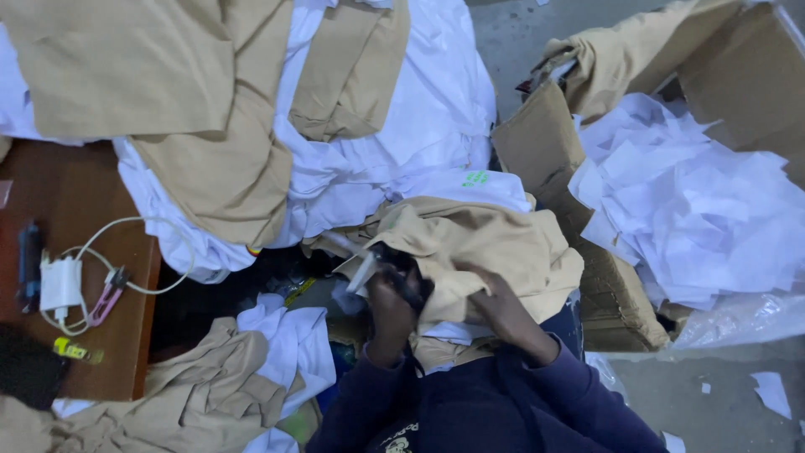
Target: Trimming excess white fabric or labels from tan shirts using scissors in a factory setting.
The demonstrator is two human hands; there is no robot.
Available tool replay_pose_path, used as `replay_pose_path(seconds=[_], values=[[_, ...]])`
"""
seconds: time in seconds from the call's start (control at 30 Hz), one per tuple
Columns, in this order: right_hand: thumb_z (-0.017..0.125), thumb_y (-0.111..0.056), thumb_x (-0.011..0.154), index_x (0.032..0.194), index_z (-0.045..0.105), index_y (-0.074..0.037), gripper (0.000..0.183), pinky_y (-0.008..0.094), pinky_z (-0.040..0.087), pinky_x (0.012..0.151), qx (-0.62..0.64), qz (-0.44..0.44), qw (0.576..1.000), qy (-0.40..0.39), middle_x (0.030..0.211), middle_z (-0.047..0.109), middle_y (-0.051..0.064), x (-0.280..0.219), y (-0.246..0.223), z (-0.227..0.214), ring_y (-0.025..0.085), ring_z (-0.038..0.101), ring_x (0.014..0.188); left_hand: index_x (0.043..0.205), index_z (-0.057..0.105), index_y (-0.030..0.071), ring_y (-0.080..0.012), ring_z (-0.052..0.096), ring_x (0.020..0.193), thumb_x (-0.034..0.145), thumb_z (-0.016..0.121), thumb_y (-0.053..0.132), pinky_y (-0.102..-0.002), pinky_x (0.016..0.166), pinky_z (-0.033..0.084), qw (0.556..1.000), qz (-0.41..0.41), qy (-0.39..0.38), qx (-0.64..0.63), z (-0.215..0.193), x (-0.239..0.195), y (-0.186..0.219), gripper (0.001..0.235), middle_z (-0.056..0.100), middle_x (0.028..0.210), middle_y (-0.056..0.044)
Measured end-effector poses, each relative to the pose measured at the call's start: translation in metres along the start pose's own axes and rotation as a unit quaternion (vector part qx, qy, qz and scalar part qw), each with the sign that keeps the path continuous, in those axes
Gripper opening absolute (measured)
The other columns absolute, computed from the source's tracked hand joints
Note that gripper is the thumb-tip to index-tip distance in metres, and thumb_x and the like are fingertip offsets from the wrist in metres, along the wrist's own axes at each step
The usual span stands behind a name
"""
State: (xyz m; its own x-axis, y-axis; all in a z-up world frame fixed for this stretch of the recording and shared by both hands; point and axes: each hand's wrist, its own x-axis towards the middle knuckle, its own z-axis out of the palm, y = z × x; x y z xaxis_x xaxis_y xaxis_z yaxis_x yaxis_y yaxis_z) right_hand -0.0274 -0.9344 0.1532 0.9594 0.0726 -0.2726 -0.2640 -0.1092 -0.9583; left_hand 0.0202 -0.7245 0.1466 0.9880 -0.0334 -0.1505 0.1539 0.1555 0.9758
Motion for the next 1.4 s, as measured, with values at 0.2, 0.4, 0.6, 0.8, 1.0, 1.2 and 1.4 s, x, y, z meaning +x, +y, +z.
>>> replay_pose_path(seconds=[0.2, 0.4, 0.6, 0.8, 1.0, 1.2, 1.4], values=[[0.078, -0.018, 0.090, 0.136, 0.068, -0.001, 0.050, 0.062, 0.056, 0.096, 0.339, -0.050, 0.931, -0.124, 0.126, 0.077, 0.025, -0.026, 0.064, 0.000, 0.040, 0.072, 0.113, 0.115, 0.058, 0.005, -0.0134, 0.065, 0.095, 0.090, 0.085, 0.014, -0.027, 0.083, 0.057, 0.989, -0.028, -0.110, -0.093, 0.025, 0.015, 0.043, 0.038, 0.066, 0.100, -0.005], [0.056, -0.043, 0.101, 0.152, 0.054, -0.006, 0.063, 0.074, 0.039, 0.112, 0.639, -0.074, 0.760, -0.098, 0.145, 0.063, 0.027, 0.051, 0.144, -0.002, 0.049, 0.059, 0.131, 0.104, 0.064, 0.001, -0.0142, 0.071, 0.079, 0.092, 0.075, 0.005, -0.023, 0.066, 0.057, 0.998, -0.025, -0.062, -0.011, 0.051, -0.017, 0.074, 0.016, 0.074, 0.085, -0.008], [0.041, -0.067, 0.105, 0.151, 0.060, -0.012, 0.075, 0.060, 0.041, 0.121, 0.644, -0.233, 0.717, -0.131, 0.145, 0.066, 0.019, 0.059, 0.021, -0.031, 0.039, 0.063, 0.132, 0.116, 0.061, -0.001, -0.0277, 0.078, 0.094, 0.084, 0.074, -0.007, -0.035, 0.077, 0.064, 0.962, -0.103, -0.086, -0.238, 0.054, -0.018, 0.106, 0.036, 0.075, 0.101, -0.017], [0.052, -0.030, 0.080, 0.092, 0.061, -0.004, 0.030, 0.059, 0.041, 0.080, 0.653, -0.407, 0.141, -0.623, 0.089, 0.058, 0.018, 0.193, -0.068, 0.012, 0.041, 0.059, 0.083, 0.132, 0.057, -0.004, -0.0251, 0.069, 0.110, 0.083, 0.077, -0.014, -0.036, 0.090, 0.060, 0.940, -0.028, -0.279, -0.196, 0.076, -0.014, 0.163, 0.054, 0.069, 0.116, -0.020], [0.054, -0.063, 0.101, 0.156, 0.050, -0.007, 0.079, 0.066, 0.046, 0.110, 0.691, -0.135, 0.704, -0.089, 0.152, 0.058, 0.026, 0.063, 0.046, -0.017, 0.045, 0.061, 0.132, 0.123, 0.060, -0.001, -0.0205, 0.069, 0.092, 0.087, 0.077, -0.004, -0.034, 0.077, 0.063, 0.958, -0.097, -0.193, -0.188, 0.081, -0.025, 0.059, 0.040, 0.070, 0.108, -0.014], [0.054, -0.052, 0.106, 0.145, 0.063, -0.001, 0.064, 0.069, 0.053, 0.100, 0.749, -0.044, 0.660, 0.025, 0.135, 0.068, 0.031, 0.028, -0.009, -0.028, 0.049, 0.068, 0.117, 0.112, 0.064, 0.003, -0.0149, 0.067, 0.071, 0.091, 0.077, 0.009, -0.032, 0.060, 0.067, 0.969, -0.174, -0.061, -0.164, 0.059, -0.025, -0.023, 0.025, 0.072, 0.098, -0.008], [0.051, -0.051, 0.107, 0.145, 0.061, 0.000, 0.064, 0.067, 0.056, 0.096, 0.716, -0.057, 0.694, -0.055, 0.133, 0.069, 0.032, 0.027, 0.001, -0.028, 0.049, 0.069, 0.116, 0.111, 0.055, 0.004, -0.0163, 0.071, 0.092, 0.094, 0.081, 0.004, -0.026, 0.080, 0.058, 0.991, 0.048, -0.065, -0.105, 0.044, -0.005, -0.005, 0.031, 0.074, 0.106, -0.015]])
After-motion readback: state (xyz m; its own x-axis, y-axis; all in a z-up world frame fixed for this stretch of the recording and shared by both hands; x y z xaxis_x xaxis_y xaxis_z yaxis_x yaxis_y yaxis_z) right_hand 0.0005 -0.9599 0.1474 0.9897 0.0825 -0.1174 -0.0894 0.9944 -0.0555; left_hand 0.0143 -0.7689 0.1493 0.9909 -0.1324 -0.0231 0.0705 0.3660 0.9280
